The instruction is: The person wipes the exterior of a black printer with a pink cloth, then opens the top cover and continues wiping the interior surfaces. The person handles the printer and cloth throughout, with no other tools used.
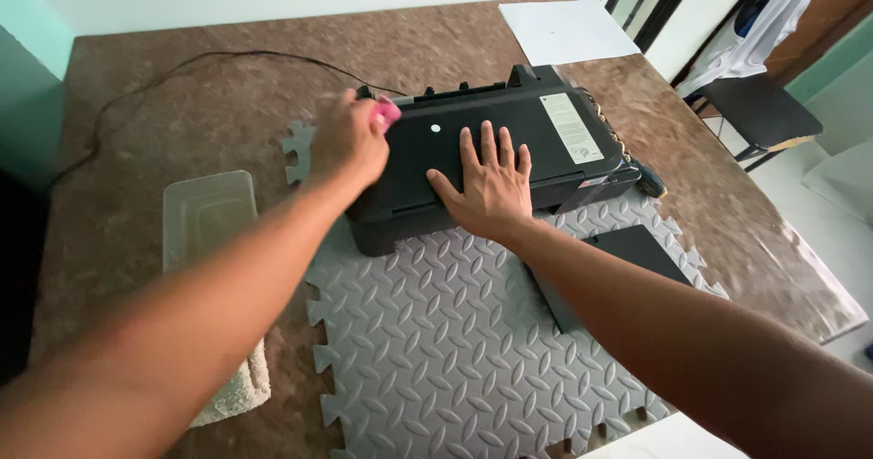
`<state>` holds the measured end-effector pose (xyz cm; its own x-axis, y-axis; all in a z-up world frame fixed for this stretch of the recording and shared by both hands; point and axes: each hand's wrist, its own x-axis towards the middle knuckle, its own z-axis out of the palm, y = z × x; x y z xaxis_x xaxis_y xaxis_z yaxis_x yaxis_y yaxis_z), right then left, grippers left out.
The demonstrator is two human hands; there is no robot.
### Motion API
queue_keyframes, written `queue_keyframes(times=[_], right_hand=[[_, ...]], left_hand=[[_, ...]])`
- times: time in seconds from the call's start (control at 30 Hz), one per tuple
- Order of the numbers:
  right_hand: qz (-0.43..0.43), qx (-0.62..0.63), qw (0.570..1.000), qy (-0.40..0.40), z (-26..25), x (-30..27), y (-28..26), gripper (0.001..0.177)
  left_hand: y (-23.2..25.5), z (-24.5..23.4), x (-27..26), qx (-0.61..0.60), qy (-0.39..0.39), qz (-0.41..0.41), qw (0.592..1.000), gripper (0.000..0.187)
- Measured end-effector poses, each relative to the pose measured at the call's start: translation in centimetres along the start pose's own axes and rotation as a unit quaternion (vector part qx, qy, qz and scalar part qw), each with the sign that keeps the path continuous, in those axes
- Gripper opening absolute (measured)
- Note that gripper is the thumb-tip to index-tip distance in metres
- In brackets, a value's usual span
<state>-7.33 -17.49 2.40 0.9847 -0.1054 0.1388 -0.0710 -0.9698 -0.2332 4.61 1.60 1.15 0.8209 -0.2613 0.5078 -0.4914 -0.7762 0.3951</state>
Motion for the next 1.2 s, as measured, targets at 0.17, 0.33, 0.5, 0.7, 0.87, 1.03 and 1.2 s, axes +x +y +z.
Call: queue_keyframes(times=[0.17, 0.33, 0.5, 0.7, 0.87, 1.03, 1.2], right_hand=[[0.01, 0.021, 1.0, -0.018, 0.6, 0.9, 1.0, 0.087], [-0.008, 0.149, 0.989, 0.011, 0.4, 2.2, 3.3, 0.07], [-0.149, 0.216, 0.956, 0.128, -0.1, 0.7, 3.1, 0.056], [-0.147, 0.118, 0.982, 0.018, -0.9, 0.1, -1.2, 0.053], [-0.205, 0.071, 0.972, 0.091, -1.0, 0.4, -1.9, 0.057], [-0.181, 0.061, 0.98, 0.059, -2.4, 1.9, 2.6, 0.042], [-0.05, 0.031, 0.997, 0.056, -4.5, 2.4, 10.2, 0.035]], left_hand=[[2.5, 2.1, -1.4, 0.034, 0.039, 0.055, 0.997, 0.034], [5.9, 3.9, -1.8, -0.042, 0.004, 0.012, 0.999, 0.037], [7.4, 3.9, -2.9, -0.197, -0.003, 0.058, 0.979, 0.037], [5.0, 0.9, -5.3, -0.141, 0.092, 0.021, 0.985, 0.042], [2.7, -0.5, -7.6, 0.036, 0.032, -0.07, 0.996, 0.056], [2.4, -0.1, -7.6, -0.005, -0.025, -0.125, 0.992, 0.067], [2.6, -0.3, -7.7, -0.015, -0.024, -0.138, 0.99, 0.066]])
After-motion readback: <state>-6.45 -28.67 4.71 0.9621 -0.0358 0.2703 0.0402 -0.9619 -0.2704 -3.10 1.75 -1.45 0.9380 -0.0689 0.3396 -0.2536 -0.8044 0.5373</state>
